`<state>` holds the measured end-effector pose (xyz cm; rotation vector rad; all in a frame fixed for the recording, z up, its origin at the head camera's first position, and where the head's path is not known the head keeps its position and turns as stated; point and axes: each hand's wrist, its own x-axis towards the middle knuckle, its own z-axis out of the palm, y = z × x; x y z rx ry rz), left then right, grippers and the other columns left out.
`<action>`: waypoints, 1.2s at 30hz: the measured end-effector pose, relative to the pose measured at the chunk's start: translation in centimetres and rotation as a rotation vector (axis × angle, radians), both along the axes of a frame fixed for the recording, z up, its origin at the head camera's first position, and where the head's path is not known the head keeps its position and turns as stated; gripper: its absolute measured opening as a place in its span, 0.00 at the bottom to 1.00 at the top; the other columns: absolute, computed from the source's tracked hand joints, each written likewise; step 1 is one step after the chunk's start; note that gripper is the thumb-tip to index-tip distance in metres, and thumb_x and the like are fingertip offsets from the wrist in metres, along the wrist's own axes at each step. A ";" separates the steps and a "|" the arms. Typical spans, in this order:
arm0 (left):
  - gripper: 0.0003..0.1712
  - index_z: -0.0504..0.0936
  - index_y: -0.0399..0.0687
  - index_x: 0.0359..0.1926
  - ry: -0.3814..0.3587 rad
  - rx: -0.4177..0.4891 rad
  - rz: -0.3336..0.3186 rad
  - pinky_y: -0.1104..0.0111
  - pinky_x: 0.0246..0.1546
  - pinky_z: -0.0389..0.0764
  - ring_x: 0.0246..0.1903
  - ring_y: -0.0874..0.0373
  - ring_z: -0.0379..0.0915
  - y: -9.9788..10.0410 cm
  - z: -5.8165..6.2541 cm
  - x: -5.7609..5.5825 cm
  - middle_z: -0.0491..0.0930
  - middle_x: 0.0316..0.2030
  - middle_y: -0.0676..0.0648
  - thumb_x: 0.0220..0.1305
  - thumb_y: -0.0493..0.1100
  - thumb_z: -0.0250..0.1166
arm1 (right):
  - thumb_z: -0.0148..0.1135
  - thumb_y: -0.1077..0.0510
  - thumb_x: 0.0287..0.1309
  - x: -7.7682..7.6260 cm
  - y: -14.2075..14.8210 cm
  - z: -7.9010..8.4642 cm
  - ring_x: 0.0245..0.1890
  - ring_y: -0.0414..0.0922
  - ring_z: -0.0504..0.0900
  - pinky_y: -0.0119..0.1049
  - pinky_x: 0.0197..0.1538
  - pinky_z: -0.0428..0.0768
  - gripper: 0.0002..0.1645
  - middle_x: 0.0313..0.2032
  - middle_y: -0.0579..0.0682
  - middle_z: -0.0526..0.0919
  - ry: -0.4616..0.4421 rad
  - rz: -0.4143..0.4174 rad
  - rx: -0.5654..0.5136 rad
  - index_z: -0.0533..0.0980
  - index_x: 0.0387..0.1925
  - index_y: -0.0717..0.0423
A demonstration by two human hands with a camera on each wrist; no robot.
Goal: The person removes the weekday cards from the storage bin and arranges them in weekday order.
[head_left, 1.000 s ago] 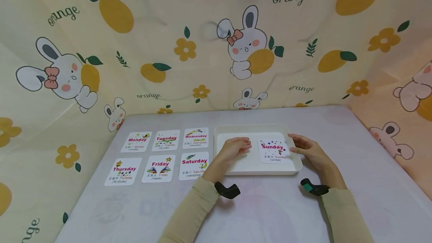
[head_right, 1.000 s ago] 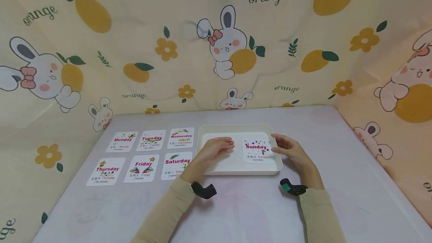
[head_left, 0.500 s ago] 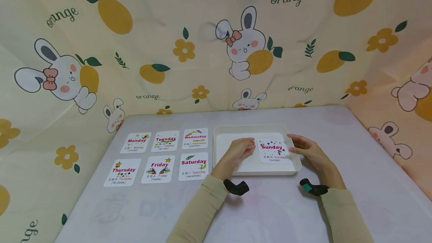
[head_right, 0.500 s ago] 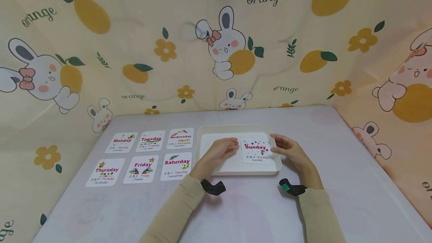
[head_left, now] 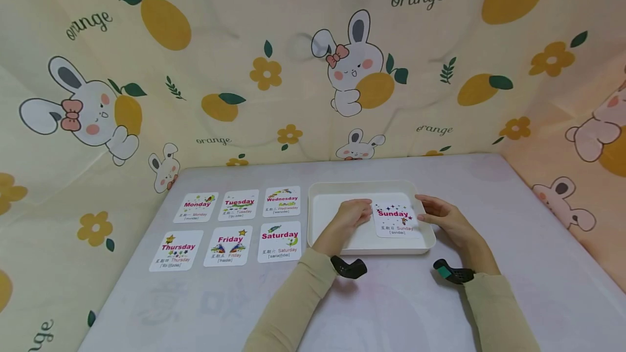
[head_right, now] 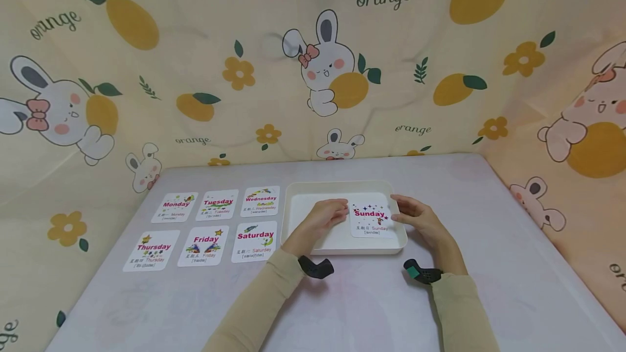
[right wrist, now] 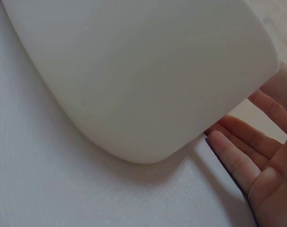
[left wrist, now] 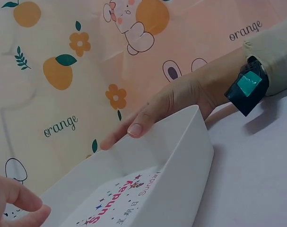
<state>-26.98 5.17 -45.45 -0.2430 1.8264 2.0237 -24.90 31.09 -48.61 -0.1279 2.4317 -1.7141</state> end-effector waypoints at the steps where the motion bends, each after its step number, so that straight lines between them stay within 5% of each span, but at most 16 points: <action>1: 0.20 0.78 0.37 0.57 0.002 -0.004 0.001 0.76 0.47 0.82 0.38 0.64 0.74 0.1 0.0 0.0 0.80 0.56 0.39 0.65 0.34 0.55 | 0.63 0.52 0.61 0.0 0.0 0.0 0.48 0.22 0.73 0.26 0.56 0.66 0.38 0.50 0.26 0.72 0.001 0.002 0.003 0.61 0.70 0.55; 15: 0.14 0.83 0.41 0.49 0.102 -0.136 0.053 0.75 0.45 0.80 0.38 0.63 0.74 1.5 -0.8 0.2 0.83 0.48 0.44 0.63 0.36 0.60 | 0.63 0.50 0.61 0.1 0.3 0.3 0.49 0.22 0.72 0.20 0.54 0.67 0.39 0.50 0.25 0.71 0.007 0.005 0.021 0.61 0.70 0.54; 23: 0.16 0.81 0.42 0.48 0.193 -0.144 0.038 0.75 0.37 0.80 0.35 0.62 0.75 1.4 -1.4 0.4 0.82 0.46 0.44 0.56 0.33 0.62 | 0.63 0.51 0.61 0.1 0.1 0.3 0.48 0.21 0.71 0.55 0.68 0.63 0.39 0.51 0.27 0.71 -0.003 0.003 0.003 0.61 0.70 0.55; 30: 0.26 0.78 0.40 0.54 0.249 -0.211 0.027 0.73 0.42 0.84 0.42 0.57 0.82 1.5 -1.1 0.7 0.82 0.47 0.42 0.51 0.26 0.64 | 0.63 0.49 0.61 0.1 0.1 0.3 0.50 0.21 0.71 0.28 0.59 0.67 0.39 0.56 0.33 0.72 0.009 0.009 0.041 0.61 0.70 0.54; 36: 0.26 0.80 0.41 0.53 0.217 -0.249 0.022 0.74 0.42 0.84 0.40 0.59 0.83 1.6 -1.0 0.8 0.86 0.42 0.43 0.50 0.28 0.68 | 0.63 0.50 0.61 0.1 0.1 0.2 0.49 0.22 0.72 0.19 0.53 0.67 0.39 0.55 0.33 0.72 0.019 0.018 0.036 0.61 0.70 0.55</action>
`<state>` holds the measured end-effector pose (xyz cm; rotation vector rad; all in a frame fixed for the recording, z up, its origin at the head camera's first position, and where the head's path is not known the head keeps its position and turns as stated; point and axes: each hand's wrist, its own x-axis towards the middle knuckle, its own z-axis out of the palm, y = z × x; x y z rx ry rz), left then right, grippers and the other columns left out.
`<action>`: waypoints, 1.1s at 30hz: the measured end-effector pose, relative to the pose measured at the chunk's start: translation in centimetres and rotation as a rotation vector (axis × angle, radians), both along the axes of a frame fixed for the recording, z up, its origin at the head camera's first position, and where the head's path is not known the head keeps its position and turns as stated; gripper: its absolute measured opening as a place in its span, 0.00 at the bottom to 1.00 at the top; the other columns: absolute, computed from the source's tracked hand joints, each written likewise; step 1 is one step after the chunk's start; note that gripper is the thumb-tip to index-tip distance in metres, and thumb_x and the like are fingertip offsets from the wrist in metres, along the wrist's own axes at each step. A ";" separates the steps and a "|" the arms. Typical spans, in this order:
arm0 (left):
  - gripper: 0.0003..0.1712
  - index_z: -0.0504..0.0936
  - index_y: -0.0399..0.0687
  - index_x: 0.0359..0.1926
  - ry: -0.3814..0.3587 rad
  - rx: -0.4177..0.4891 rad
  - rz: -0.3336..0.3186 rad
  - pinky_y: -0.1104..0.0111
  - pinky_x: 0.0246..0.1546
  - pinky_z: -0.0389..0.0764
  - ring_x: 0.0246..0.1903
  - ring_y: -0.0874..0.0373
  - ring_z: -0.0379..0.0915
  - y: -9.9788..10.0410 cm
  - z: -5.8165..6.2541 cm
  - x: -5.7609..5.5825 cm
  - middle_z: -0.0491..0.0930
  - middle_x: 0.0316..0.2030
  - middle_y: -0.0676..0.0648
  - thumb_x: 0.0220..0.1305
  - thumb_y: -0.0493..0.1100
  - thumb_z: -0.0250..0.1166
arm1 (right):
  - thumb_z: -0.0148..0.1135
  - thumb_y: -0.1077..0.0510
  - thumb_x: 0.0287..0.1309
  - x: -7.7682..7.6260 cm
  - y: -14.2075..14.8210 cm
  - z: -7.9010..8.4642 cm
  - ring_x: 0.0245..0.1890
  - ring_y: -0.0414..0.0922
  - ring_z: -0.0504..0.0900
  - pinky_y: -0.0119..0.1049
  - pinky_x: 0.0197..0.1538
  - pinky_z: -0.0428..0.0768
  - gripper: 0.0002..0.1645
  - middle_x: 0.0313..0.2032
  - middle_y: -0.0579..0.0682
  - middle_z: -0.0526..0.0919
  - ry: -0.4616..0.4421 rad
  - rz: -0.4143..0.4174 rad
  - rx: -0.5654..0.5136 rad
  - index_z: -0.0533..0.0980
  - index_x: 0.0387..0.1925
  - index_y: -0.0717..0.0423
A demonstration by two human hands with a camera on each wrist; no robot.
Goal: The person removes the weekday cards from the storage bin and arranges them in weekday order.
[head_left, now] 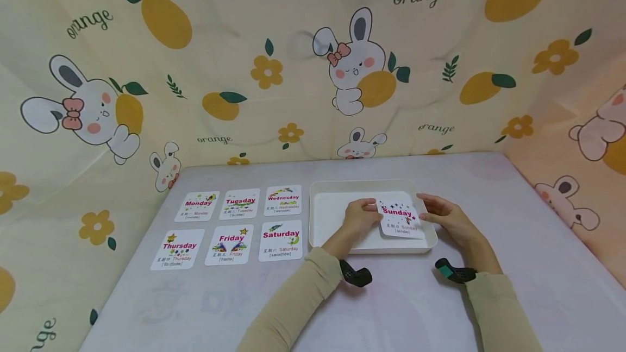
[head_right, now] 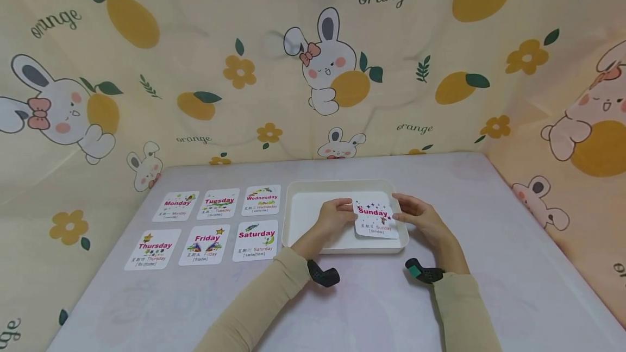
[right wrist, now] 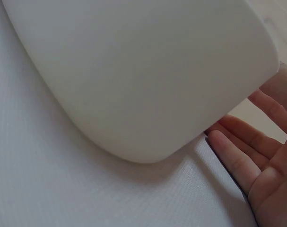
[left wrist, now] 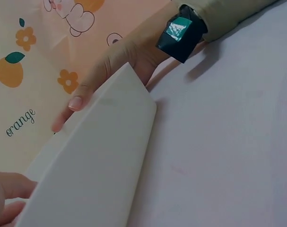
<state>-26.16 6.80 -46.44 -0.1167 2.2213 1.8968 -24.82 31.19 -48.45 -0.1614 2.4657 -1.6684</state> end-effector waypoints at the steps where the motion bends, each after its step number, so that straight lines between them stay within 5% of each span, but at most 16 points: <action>1: 0.25 0.80 0.41 0.53 -0.006 -0.009 0.001 0.74 0.40 0.84 0.38 0.60 0.83 0.0 0.0 0.0 0.87 0.42 0.43 0.50 0.28 0.68 | 0.63 0.50 0.61 0.0 0.0 0.0 0.49 0.22 0.72 0.18 0.53 0.67 0.39 0.55 0.33 0.72 0.001 0.001 0.000 0.61 0.70 0.56; 7: 0.25 0.80 0.43 0.53 -0.048 -0.019 0.017 0.74 0.28 0.85 0.28 0.61 0.83 0.3 0.1 0.4 0.87 0.41 0.41 0.52 0.28 0.69 | 0.62 0.52 0.62 0.1 -0.1 0.1 0.49 0.22 0.72 0.18 0.52 0.67 0.38 0.56 0.34 0.73 0.010 0.001 0.006 0.61 0.70 0.57; 13: 0.26 0.79 0.43 0.54 -0.059 -0.007 0.022 0.74 0.28 0.85 0.28 0.59 0.84 0.2 0.2 0.4 0.86 0.39 0.40 0.51 0.27 0.69 | 0.63 0.51 0.61 -0.1 -0.1 0.0 0.49 0.21 0.72 0.18 0.53 0.67 0.39 0.55 0.32 0.72 0.000 -0.011 0.010 0.61 0.70 0.56; 20: 0.26 0.79 0.43 0.54 -0.072 0.029 0.026 0.75 0.28 0.84 0.29 0.61 0.82 -0.6 0.2 0.1 0.86 0.42 0.39 0.52 0.28 0.68 | 0.63 0.50 0.61 0.0 -0.3 0.2 0.48 0.20 0.71 0.43 0.65 0.69 0.39 0.59 0.38 0.73 -0.005 -0.011 0.023 0.61 0.70 0.56; 27: 0.25 0.79 0.40 0.56 -0.036 0.057 0.024 0.77 0.30 0.84 0.29 0.64 0.80 -2.1 1.3 -0.3 0.86 0.44 0.38 0.54 0.30 0.68 | 0.62 0.52 0.62 0.1 -0.3 0.3 0.50 0.21 0.70 0.28 0.58 0.69 0.38 0.66 0.54 0.70 0.002 -0.009 0.044 0.61 0.70 0.56; 33: 0.21 0.81 0.36 0.52 -0.029 0.137 0.016 0.74 0.34 0.86 0.29 0.63 0.80 -3.1 2.3 -0.5 0.86 0.44 0.36 0.56 0.29 0.66 | 0.61 0.51 0.63 0.0 -0.2 0.3 0.50 0.21 0.68 0.30 0.60 0.70 0.39 0.70 0.66 0.61 -0.002 -0.006 0.055 0.59 0.71 0.57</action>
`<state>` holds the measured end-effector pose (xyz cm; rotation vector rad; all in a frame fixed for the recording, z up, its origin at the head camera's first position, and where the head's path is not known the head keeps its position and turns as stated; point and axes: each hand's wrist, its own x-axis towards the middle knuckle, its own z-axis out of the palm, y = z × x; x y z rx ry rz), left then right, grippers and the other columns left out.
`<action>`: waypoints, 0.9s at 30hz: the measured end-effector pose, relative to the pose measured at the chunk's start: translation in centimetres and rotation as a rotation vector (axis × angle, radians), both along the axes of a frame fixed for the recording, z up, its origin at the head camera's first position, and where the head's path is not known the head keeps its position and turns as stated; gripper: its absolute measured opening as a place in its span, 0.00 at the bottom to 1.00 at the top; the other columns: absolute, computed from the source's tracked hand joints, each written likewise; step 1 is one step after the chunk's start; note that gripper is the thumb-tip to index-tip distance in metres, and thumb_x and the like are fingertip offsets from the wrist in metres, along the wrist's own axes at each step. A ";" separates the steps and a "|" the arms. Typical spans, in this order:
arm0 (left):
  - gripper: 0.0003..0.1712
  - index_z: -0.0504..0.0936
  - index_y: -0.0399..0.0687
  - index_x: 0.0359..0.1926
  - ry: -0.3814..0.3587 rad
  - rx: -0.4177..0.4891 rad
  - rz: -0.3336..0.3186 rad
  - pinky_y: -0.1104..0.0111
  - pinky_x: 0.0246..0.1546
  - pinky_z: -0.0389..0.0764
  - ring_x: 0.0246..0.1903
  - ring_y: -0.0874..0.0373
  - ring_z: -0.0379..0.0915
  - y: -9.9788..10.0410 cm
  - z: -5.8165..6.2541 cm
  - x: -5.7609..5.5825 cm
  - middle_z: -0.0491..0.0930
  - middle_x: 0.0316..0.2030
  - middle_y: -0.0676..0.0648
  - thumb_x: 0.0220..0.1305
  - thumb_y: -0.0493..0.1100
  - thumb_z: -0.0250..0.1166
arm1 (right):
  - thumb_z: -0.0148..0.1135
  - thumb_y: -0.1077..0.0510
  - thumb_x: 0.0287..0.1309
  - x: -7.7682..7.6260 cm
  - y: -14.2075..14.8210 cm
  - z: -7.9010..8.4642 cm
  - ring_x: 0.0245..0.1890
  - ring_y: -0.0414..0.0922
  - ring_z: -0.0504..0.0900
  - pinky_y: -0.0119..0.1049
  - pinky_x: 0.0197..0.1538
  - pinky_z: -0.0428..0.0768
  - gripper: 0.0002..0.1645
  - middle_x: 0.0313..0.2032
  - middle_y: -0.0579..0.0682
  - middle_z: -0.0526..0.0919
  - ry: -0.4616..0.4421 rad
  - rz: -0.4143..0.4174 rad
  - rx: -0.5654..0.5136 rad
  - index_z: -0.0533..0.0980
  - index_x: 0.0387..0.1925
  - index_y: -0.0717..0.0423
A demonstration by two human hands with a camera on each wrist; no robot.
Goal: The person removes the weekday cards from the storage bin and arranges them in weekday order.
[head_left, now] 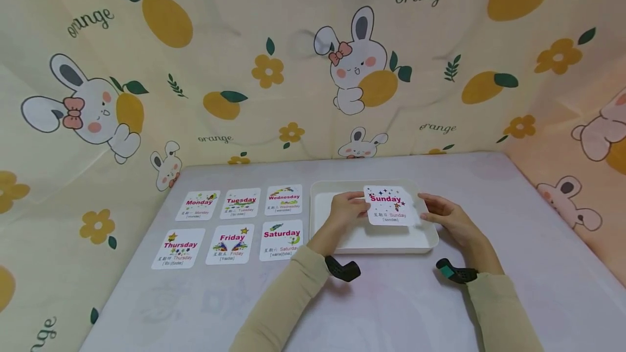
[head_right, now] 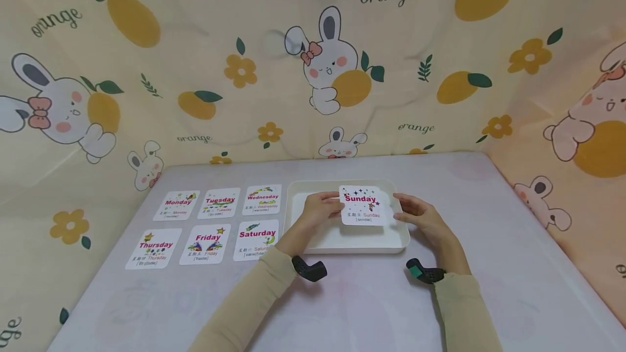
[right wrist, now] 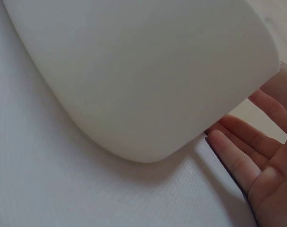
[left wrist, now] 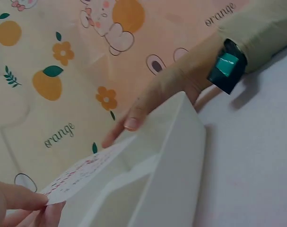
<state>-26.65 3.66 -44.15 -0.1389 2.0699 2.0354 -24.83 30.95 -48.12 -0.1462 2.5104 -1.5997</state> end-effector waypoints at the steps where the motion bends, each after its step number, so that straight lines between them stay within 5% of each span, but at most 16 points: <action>1: 0.20 0.81 0.36 0.52 0.000 -0.003 -0.001 0.74 0.35 0.86 0.29 0.63 0.80 -0.2 0.1 0.0 0.86 0.44 0.37 0.56 0.30 0.66 | 0.61 0.52 0.63 0.0 0.0 0.0 0.50 0.21 0.68 0.27 0.59 0.70 0.39 0.70 0.67 0.61 -0.001 0.002 -0.003 0.59 0.71 0.57; 5: 0.18 0.82 0.38 0.51 -0.014 -0.005 -0.003 0.74 0.36 0.86 0.30 0.64 0.81 -1.1 0.4 -0.1 0.86 0.45 0.38 0.58 0.32 0.66 | 0.62 0.53 0.62 0.1 0.1 0.0 0.50 0.21 0.69 0.16 0.51 0.68 0.39 0.69 0.67 0.62 0.002 0.006 -0.025 0.59 0.70 0.59; 11: 0.18 0.82 0.38 0.51 -0.011 0.003 -0.015 0.75 0.36 0.85 0.28 0.66 0.80 -2.4 1.3 0.3 0.86 0.46 0.38 0.59 0.34 0.65 | 0.62 0.53 0.62 0.0 0.1 -0.1 0.50 0.21 0.69 0.13 0.50 0.68 0.39 0.69 0.65 0.63 0.008 0.006 -0.035 0.60 0.70 0.59; 18: 0.19 0.81 0.35 0.53 0.014 0.021 -0.027 0.73 0.40 0.86 0.28 0.67 0.78 -3.9 2.2 0.6 0.85 0.47 0.36 0.60 0.33 0.64 | 0.62 0.51 0.62 0.0 0.0 0.1 0.50 0.22 0.68 0.34 0.62 0.70 0.39 0.70 0.66 0.61 -0.022 -0.013 -0.013 0.59 0.71 0.56; 23: 0.19 0.80 0.38 0.54 0.000 -0.001 -0.038 0.73 0.40 0.85 0.30 0.67 0.79 -5.0 2.8 0.9 0.85 0.47 0.38 0.61 0.35 0.64 | 0.62 0.52 0.62 0.1 0.1 0.1 0.49 0.22 0.70 0.17 0.52 0.69 0.39 0.67 0.60 0.66 -0.012 -0.006 -0.048 0.60 0.70 0.57; 27: 0.19 0.80 0.39 0.54 0.002 -0.009 -0.047 0.73 0.41 0.85 0.32 0.66 0.80 -5.7 3.2 1.2 0.85 0.48 0.39 0.61 0.36 0.64 | 0.63 0.53 0.61 0.2 0.2 0.1 0.49 0.22 0.71 0.14 0.50 0.69 0.39 0.64 0.53 0.70 -0.002 0.001 -0.070 0.60 0.70 0.58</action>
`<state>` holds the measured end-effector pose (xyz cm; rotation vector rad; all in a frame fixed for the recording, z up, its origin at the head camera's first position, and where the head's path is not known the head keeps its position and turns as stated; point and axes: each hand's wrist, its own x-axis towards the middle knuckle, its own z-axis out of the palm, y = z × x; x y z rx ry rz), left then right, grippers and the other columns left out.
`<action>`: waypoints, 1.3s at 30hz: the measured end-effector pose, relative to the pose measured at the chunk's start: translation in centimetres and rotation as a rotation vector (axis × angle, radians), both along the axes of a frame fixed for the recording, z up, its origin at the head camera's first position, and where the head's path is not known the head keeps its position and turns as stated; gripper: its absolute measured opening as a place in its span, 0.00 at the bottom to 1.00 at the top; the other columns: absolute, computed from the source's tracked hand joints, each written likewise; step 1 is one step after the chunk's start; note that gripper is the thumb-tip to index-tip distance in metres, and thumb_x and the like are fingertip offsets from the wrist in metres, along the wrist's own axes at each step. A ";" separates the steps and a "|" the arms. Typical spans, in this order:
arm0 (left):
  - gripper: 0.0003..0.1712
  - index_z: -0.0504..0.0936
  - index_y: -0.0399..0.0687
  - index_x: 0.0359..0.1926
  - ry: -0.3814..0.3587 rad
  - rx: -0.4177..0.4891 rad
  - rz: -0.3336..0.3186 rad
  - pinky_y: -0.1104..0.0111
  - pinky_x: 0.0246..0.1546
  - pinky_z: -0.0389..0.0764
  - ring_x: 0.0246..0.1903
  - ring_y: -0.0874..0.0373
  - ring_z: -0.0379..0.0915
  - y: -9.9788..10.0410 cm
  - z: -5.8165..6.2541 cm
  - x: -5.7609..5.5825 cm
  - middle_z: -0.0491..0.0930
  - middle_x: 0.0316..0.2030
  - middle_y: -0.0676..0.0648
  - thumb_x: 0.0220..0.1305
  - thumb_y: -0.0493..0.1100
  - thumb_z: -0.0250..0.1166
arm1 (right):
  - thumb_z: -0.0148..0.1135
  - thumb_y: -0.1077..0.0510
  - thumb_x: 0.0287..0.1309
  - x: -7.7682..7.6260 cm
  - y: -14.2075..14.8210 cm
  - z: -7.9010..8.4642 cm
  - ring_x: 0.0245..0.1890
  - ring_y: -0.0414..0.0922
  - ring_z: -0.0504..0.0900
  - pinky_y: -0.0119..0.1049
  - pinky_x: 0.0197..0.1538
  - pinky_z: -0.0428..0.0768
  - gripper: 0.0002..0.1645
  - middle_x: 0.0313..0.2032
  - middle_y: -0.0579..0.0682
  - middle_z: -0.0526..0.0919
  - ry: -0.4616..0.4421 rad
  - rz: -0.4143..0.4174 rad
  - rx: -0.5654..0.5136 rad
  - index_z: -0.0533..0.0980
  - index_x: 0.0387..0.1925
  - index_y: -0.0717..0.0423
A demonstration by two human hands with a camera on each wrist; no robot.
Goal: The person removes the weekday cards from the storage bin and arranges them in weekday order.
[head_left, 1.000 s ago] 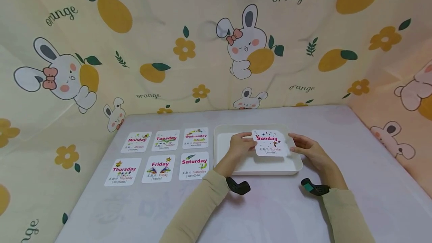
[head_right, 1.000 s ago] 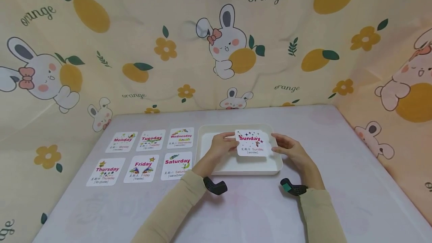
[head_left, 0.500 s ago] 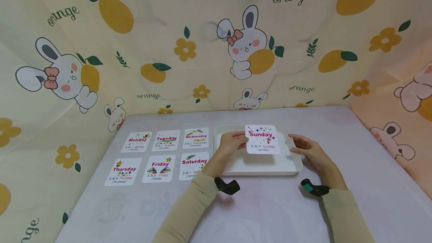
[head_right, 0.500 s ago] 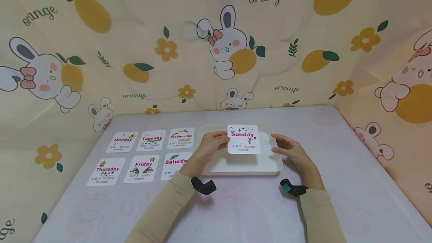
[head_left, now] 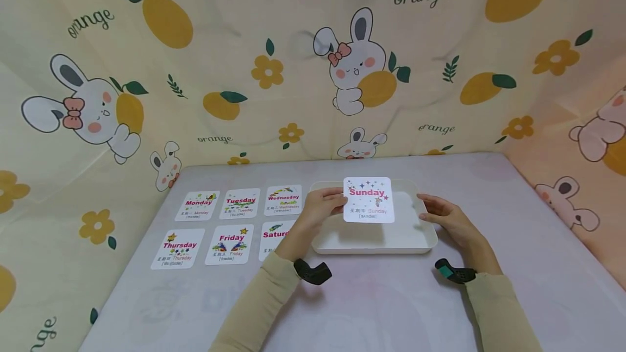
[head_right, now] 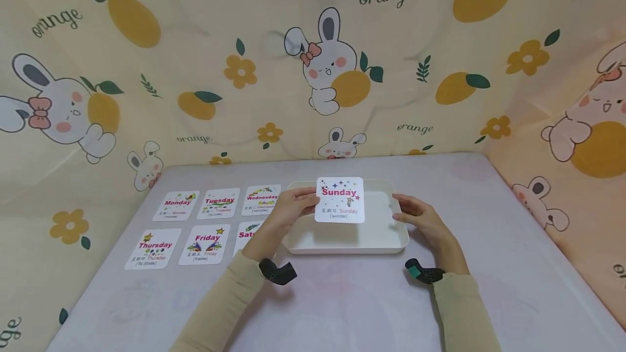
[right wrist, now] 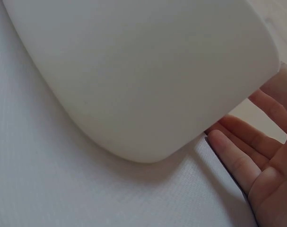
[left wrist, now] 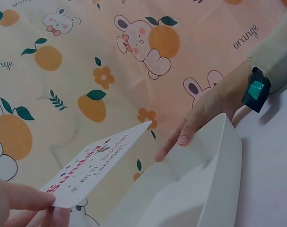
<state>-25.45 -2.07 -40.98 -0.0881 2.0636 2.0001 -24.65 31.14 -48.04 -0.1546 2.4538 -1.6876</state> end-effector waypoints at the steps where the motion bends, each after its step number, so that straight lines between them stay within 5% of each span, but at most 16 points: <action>1: 0.19 0.80 0.39 0.54 0.002 0.001 -0.001 0.73 0.41 0.85 0.32 0.65 0.81 -0.2 0.1 0.1 0.85 0.49 0.39 0.61 0.36 0.64 | 0.63 0.53 0.61 0.0 0.0 0.0 0.49 0.22 0.71 0.14 0.50 0.69 0.39 0.64 0.51 0.70 0.001 0.000 0.001 0.60 0.70 0.58; 12: 0.20 0.80 0.45 0.55 0.006 -0.076 -0.017 0.69 0.46 0.85 0.39 0.60 0.84 -3.0 1.5 0.8 0.85 0.49 0.42 0.62 0.40 0.65 | 0.64 0.54 0.61 0.0 0.1 0.0 0.49 0.23 0.73 0.14 0.49 0.71 0.39 0.52 0.28 0.73 0.002 0.008 -0.043 0.61 0.69 0.58; 26: 0.20 0.77 0.42 0.56 0.055 -0.177 -0.105 0.66 0.48 0.85 0.40 0.60 0.83 -7.8 1.6 0.9 0.83 0.51 0.40 0.63 0.39 0.63 | 0.64 0.55 0.60 -0.2 0.0 -0.3 0.49 0.23 0.73 0.14 0.49 0.71 0.38 0.50 0.26 0.73 -0.010 -0.003 -0.049 0.62 0.69 0.57; 39: 0.22 0.75 0.40 0.59 0.030 -0.248 -0.122 0.64 0.52 0.83 0.39 0.61 0.84 -12.7 1.6 0.7 0.82 0.53 0.39 0.65 0.41 0.63 | 0.63 0.54 0.61 -0.1 0.2 -0.2 0.49 0.23 0.72 0.14 0.50 0.70 0.38 0.54 0.29 0.72 -0.004 0.013 -0.051 0.61 0.70 0.57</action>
